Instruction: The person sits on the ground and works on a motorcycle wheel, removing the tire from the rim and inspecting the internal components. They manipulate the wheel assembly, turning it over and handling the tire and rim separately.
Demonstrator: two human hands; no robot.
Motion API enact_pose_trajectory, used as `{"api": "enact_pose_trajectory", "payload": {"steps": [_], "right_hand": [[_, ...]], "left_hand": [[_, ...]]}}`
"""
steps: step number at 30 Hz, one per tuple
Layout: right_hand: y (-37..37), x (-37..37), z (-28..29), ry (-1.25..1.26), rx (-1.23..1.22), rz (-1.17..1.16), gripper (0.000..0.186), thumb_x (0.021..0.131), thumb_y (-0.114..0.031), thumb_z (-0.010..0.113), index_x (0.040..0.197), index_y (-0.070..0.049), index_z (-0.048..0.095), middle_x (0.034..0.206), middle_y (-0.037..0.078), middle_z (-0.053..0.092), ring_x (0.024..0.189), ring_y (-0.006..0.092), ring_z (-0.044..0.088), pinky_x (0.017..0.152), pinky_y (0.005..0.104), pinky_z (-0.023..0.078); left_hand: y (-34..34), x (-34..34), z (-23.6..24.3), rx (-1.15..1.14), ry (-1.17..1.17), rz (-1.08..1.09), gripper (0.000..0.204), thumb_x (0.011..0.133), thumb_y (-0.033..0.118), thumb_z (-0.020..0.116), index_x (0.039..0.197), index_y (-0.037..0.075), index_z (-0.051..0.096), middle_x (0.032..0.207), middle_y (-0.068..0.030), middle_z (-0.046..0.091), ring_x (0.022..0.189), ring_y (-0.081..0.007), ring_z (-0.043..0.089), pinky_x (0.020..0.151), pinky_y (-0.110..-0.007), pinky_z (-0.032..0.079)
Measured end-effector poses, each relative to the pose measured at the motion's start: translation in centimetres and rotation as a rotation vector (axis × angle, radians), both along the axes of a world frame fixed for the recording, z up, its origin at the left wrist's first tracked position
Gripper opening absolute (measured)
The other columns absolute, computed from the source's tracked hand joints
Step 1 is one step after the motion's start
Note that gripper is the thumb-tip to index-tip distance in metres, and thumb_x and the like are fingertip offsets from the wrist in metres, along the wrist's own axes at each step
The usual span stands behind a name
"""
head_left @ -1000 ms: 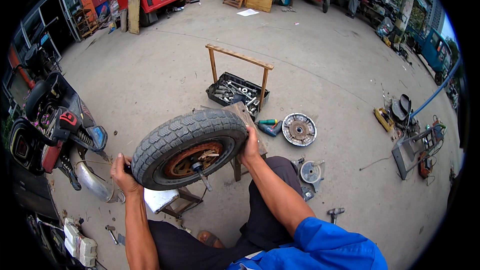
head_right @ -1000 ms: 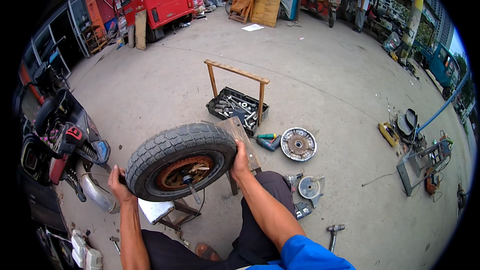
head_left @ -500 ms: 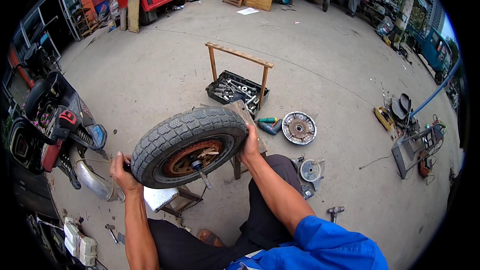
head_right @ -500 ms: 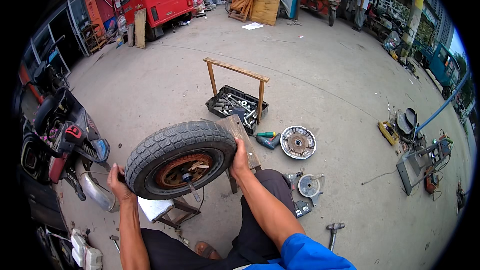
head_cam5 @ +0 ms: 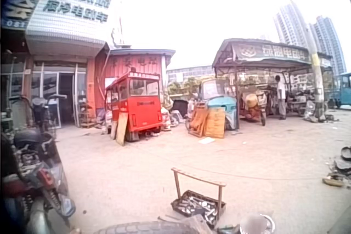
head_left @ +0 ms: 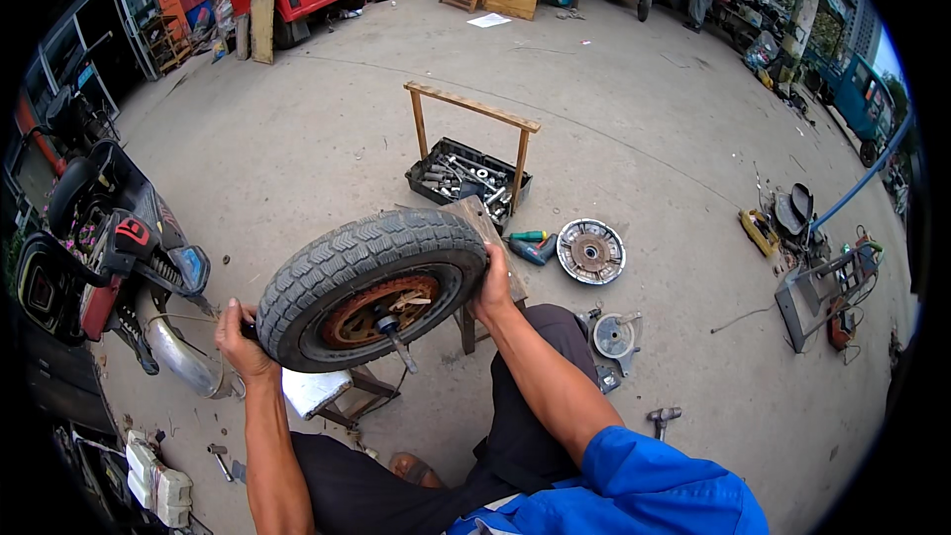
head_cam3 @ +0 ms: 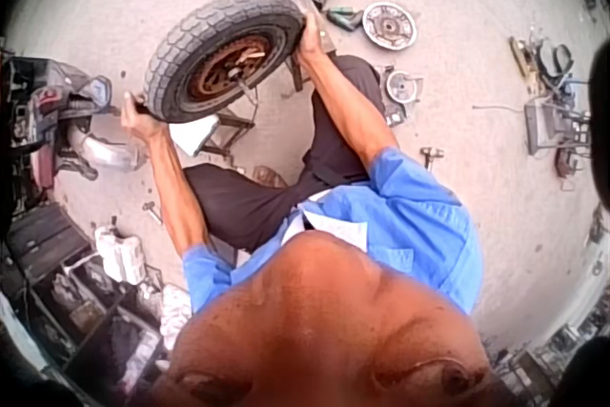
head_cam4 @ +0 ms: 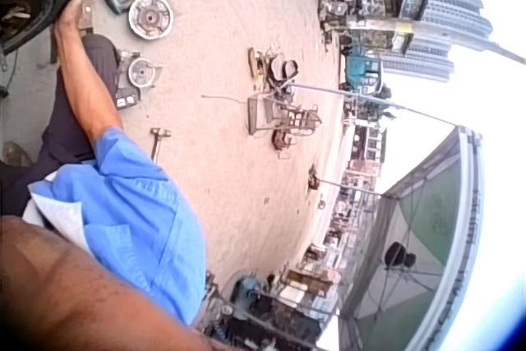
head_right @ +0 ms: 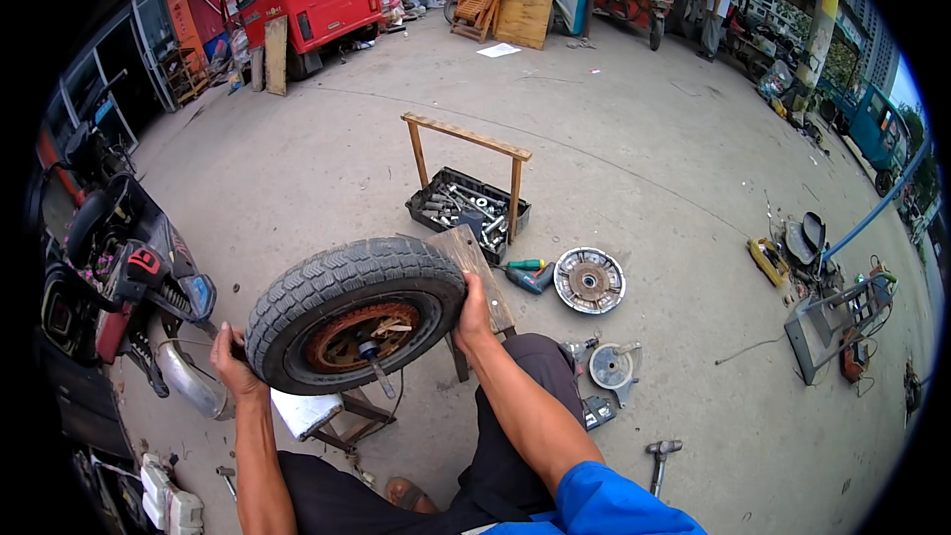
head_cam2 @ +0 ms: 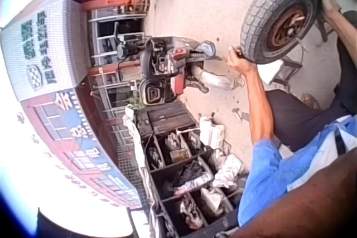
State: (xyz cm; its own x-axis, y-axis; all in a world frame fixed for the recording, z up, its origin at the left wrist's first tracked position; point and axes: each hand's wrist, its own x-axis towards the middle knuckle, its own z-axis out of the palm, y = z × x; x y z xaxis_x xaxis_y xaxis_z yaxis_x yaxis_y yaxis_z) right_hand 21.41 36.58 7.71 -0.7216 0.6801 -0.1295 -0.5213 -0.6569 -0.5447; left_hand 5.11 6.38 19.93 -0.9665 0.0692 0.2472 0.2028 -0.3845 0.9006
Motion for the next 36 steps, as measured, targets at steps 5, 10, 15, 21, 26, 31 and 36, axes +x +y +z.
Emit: {"api": "enact_pose_trajectory", "payload": {"steps": [5, 10, 15, 21, 26, 31, 36], "right_hand": [[-0.4, 0.0, 0.6, 0.006, 0.03, 0.001, 0.049, 0.096, -0.04, 0.04, 0.116, -0.002, 0.063, 0.114, 0.013, 0.069, 0.106, 0.0251, 0.065, 0.1, 0.0369, 0.047], [-0.6, 0.1, 1.2, -0.003, -0.005, -0.014, 0.048, 0.097, -0.037, 0.04, 0.115, 0.001, 0.063, 0.109, 0.014, 0.07, 0.098, 0.0245, 0.067, 0.093, 0.0363, 0.051], [-0.5, 0.2, 1.2, -0.004, -0.001, -0.014, 0.047, 0.097, -0.037, 0.04, 0.114, 0.001, 0.063, 0.108, 0.014, 0.07, 0.097, 0.0241, 0.068, 0.092, 0.0358, 0.052], [-0.7, 0.2, 1.5, -0.008, -0.005, -0.013, 0.047, 0.097, -0.037, 0.04, 0.114, 0.001, 0.063, 0.107, 0.013, 0.07, 0.096, 0.0236, 0.068, 0.092, 0.0355, 0.052], [-0.6, 0.1, 1.3, 0.0, -0.008, -0.01, 0.047, 0.097, -0.037, 0.041, 0.114, 0.001, 0.063, 0.107, 0.013, 0.07, 0.096, 0.0235, 0.068, 0.092, 0.0353, 0.052], [-0.5, 0.0, 0.8, 0.007, -0.02, -0.009, 0.046, 0.096, -0.037, 0.042, 0.114, 0.0, 0.063, 0.107, 0.013, 0.07, 0.096, 0.0235, 0.068, 0.092, 0.0353, 0.052], [-0.2, -0.2, 0.1, -0.02, 0.018, 0.012, 0.053, 0.096, -0.042, 0.039, 0.121, -0.001, 0.061, 0.117, 0.014, 0.068, 0.107, 0.0268, 0.065, 0.1, 0.039, 0.048]], "left_hand": [[-0.2, 0.0, 0.1, -0.026, 0.017, 0.026, 0.036, 0.096, 0.023, 0.055, 0.065, 0.006, 0.047, 0.066, -0.0072, 0.054, 0.063, -0.0147, 0.048, 0.064, -0.031, 0.039], [-0.1, 0.2, 0.2, -0.009, -0.012, 0.018, 0.036, 0.096, 0.023, 0.055, 0.065, 0.007, 0.047, 0.065, -0.0069, 0.054, 0.064, -0.0145, 0.048, 0.064, -0.031, 0.039], [-0.1, -0.1, 0.0, -0.008, 0.001, 0.013, 0.036, 0.096, 0.023, 0.055, 0.065, 0.007, 0.046, 0.065, -0.0066, 0.054, 0.064, -0.0142, 0.048, 0.063, -0.031, 0.039], [-0.1, 0.0, 0.1, -0.003, 0.0, 0.015, 0.036, 0.096, 0.022, 0.055, 0.065, 0.007, 0.046, 0.065, -0.0062, 0.053, 0.063, -0.014, 0.048, 0.063, -0.03, 0.039], [-0.1, 0.0, 0.2, 0.007, -0.005, 0.012, 0.036, 0.096, 0.022, 0.055, 0.064, 0.007, 0.046, 0.065, -0.0059, 0.053, 0.063, -0.0137, 0.047, 0.063, -0.03, 0.038], [-0.1, 0.1, 0.3, 0.003, -0.012, 0.024, 0.036, 0.096, 0.022, 0.055, 0.064, 0.007, 0.046, 0.065, -0.0059, 0.053, 0.063, -0.0137, 0.047, 0.063, -0.03, 0.038], [0.0, 0.1, 0.2, 0.007, -0.023, 0.017, 0.035, 0.095, 0.022, 0.055, 0.064, 0.007, 0.046, 0.065, -0.0062, 0.053, 0.063, -0.0141, 0.048, 0.063, -0.03, 0.038]]}}
